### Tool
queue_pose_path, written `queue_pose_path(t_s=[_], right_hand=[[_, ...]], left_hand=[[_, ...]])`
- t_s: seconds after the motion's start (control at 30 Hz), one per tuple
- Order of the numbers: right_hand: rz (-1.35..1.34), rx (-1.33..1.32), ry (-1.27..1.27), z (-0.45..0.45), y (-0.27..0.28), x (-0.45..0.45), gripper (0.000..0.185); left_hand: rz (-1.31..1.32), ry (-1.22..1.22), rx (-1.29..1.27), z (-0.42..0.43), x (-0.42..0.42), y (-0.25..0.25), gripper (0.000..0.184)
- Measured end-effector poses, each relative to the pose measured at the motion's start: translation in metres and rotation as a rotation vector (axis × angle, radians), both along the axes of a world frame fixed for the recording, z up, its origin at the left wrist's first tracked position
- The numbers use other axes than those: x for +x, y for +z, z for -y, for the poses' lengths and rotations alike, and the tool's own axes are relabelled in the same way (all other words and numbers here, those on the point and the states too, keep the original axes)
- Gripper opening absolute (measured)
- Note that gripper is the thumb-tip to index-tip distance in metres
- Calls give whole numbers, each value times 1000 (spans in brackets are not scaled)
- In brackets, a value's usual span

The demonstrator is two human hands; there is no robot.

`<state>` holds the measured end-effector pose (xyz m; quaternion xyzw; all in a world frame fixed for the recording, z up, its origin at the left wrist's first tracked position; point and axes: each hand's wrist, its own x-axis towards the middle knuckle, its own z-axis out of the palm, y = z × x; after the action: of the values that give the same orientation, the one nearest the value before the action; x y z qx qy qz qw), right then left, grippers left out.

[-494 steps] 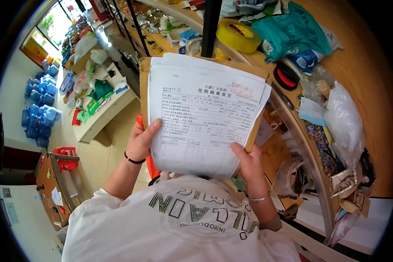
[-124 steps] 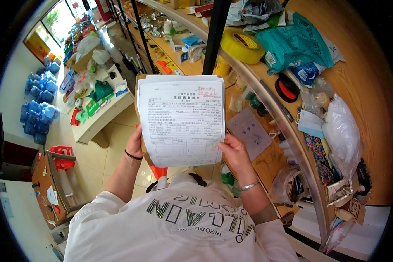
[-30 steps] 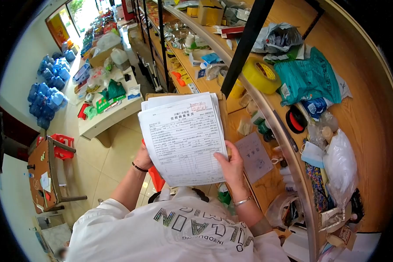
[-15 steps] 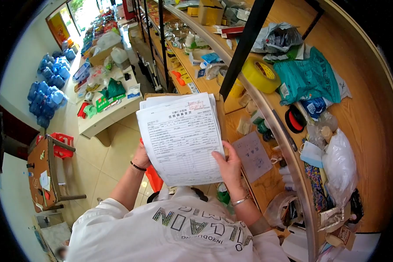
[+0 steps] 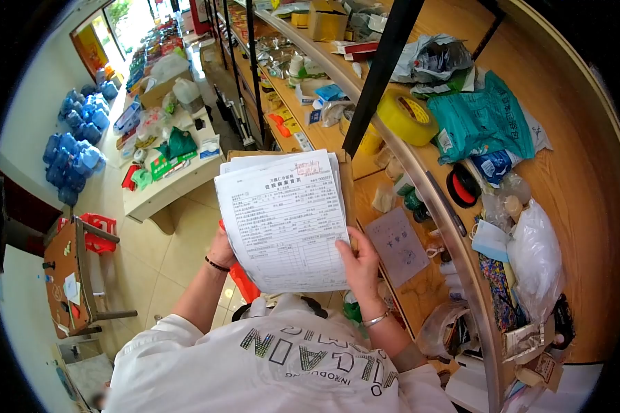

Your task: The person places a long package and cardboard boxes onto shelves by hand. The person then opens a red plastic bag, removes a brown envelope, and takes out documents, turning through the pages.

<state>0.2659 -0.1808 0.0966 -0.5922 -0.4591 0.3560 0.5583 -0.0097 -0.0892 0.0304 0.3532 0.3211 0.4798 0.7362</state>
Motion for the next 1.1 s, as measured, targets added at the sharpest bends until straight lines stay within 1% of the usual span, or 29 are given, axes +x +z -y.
queue_pose_path(t_s=[0.03,0.1,0.33,0.4,0.57,0.63,0.7,0.83,0.93,1.0,1.1], right_hand=[[-7,-16,6,1,2,-1,32],[-16,-13,9,1,2,-2,32],[-16,-53,25,5,9,-5,34],[-12,-53,26,5,7,-5,34],[2,-94,34,7,7,-5,35],[-35,-71,41,7,5,-5,35],[-33,-77,42,7,8,-6,36],[-36,-59,46,7,8,-5,35],[-69,-39,53,7,9,-6,35],[-58,-38,50,7,8,-6,35],[-44,-41,45,8,11,-6,35]], left_hand=[[-1,1,0,1,1,2,32],[-36,69,-27,3,3,6,25],[39,36,4,3,2,9,26],[57,-40,38,0,-3,-2,30],[45,-44,33,-2,-5,-9,31],[32,-50,40,-2,-5,-11,31],[-73,-36,-4,-4,-5,-11,32],[-21,-32,-3,-3,-3,-6,33],[-17,-40,63,-1,-1,3,33],[31,38,-11,1,4,15,28],[-8,15,-36,-1,0,6,28]])
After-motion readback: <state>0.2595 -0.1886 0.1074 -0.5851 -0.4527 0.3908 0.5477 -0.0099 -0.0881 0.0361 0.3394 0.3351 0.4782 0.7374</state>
